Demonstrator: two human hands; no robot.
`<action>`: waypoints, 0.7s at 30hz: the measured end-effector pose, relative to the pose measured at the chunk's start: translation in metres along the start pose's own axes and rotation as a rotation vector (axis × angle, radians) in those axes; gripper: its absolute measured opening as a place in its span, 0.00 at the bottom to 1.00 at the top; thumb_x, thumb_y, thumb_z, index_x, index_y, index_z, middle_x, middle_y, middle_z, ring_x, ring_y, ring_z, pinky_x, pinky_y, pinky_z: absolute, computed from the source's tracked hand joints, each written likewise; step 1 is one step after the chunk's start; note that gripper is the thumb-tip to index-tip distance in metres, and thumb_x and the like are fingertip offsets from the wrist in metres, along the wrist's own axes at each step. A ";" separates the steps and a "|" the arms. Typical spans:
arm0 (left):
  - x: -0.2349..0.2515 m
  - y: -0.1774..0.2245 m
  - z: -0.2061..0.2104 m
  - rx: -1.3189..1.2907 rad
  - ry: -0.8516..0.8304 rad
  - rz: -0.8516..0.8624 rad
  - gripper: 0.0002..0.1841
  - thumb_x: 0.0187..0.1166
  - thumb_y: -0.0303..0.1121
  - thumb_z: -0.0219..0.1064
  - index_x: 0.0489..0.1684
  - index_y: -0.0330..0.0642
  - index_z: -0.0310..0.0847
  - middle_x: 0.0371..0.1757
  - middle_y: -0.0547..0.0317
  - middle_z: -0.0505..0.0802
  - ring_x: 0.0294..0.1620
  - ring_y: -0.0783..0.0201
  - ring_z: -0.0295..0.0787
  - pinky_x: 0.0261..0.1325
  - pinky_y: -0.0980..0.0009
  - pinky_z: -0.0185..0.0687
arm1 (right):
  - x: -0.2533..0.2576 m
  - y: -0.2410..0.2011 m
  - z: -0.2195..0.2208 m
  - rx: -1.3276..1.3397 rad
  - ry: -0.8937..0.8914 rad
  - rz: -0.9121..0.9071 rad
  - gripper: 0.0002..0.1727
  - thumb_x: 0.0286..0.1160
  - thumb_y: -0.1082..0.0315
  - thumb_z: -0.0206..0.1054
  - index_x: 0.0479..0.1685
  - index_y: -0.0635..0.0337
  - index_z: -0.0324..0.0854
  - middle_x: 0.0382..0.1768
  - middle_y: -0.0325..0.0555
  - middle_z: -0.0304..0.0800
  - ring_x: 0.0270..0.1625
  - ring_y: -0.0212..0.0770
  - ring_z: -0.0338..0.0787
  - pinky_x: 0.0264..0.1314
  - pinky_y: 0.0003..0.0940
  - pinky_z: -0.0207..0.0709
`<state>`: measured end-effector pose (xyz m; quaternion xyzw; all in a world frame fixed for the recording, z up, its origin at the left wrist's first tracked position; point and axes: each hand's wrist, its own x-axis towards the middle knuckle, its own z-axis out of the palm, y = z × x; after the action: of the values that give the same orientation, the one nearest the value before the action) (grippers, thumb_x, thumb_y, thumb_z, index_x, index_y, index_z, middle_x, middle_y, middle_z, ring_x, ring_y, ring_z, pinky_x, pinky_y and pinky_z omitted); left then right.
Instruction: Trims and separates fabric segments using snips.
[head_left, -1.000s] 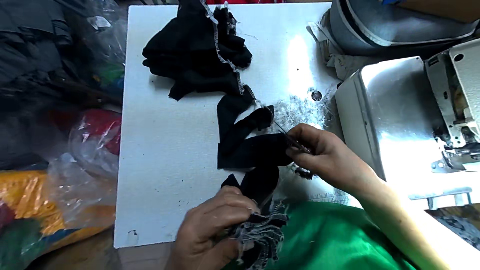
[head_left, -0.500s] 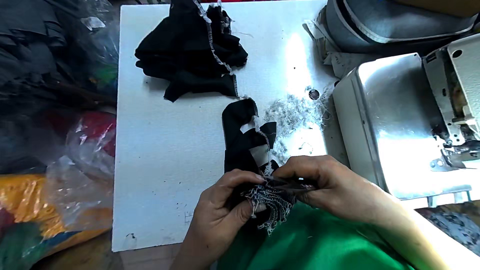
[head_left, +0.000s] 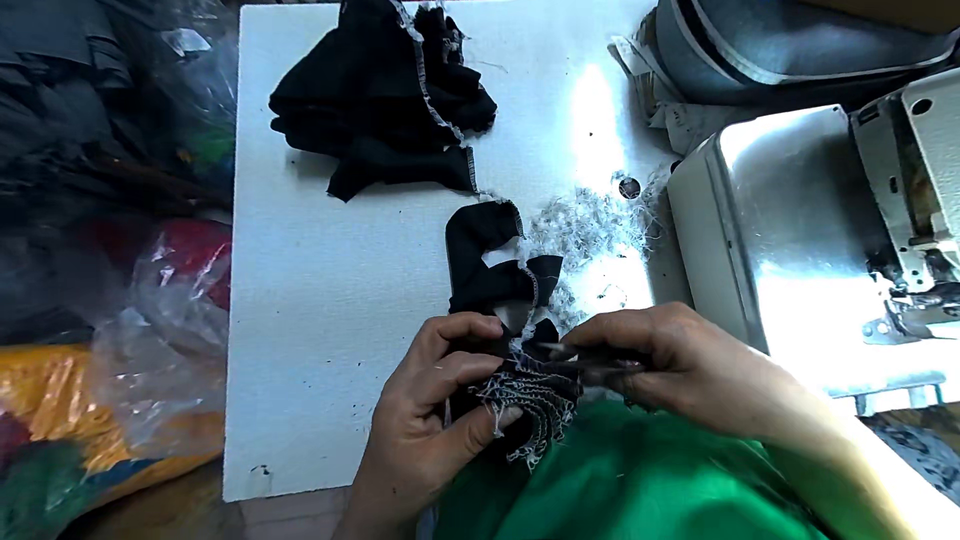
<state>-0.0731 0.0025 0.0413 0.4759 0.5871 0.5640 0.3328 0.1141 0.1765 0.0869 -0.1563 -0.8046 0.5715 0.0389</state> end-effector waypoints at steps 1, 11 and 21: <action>0.000 0.000 -0.001 -0.021 -0.001 0.016 0.12 0.77 0.53 0.71 0.52 0.67 0.91 0.63 0.85 0.88 0.68 0.79 0.82 0.69 0.82 0.79 | -0.002 0.001 -0.003 0.009 0.028 0.016 0.11 0.73 0.74 0.66 0.51 0.57 0.89 0.30 0.32 0.87 0.28 0.17 0.80 0.29 0.11 0.73; -0.001 -0.002 0.004 -0.177 0.090 -0.078 0.15 0.76 0.49 0.70 0.59 0.69 0.90 0.53 0.88 0.94 0.51 0.88 0.89 0.55 0.89 0.84 | -0.024 0.001 -0.008 0.204 0.413 0.208 0.15 0.86 0.53 0.59 0.58 0.47 0.84 0.29 0.25 0.83 0.20 0.18 0.75 0.18 0.14 0.70; -0.001 -0.003 0.005 -0.239 0.107 -0.076 0.14 0.76 0.47 0.71 0.58 0.70 0.91 0.53 0.89 0.94 0.50 0.89 0.89 0.54 0.89 0.84 | -0.028 0.000 0.019 0.404 -0.083 0.354 0.28 0.93 0.48 0.41 0.59 0.54 0.85 0.22 0.24 0.73 0.23 0.16 0.69 0.27 0.14 0.64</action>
<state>-0.0690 0.0038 0.0372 0.3793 0.5504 0.6415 0.3764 0.1357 0.1506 0.0838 -0.2597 -0.6355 0.7243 -0.0644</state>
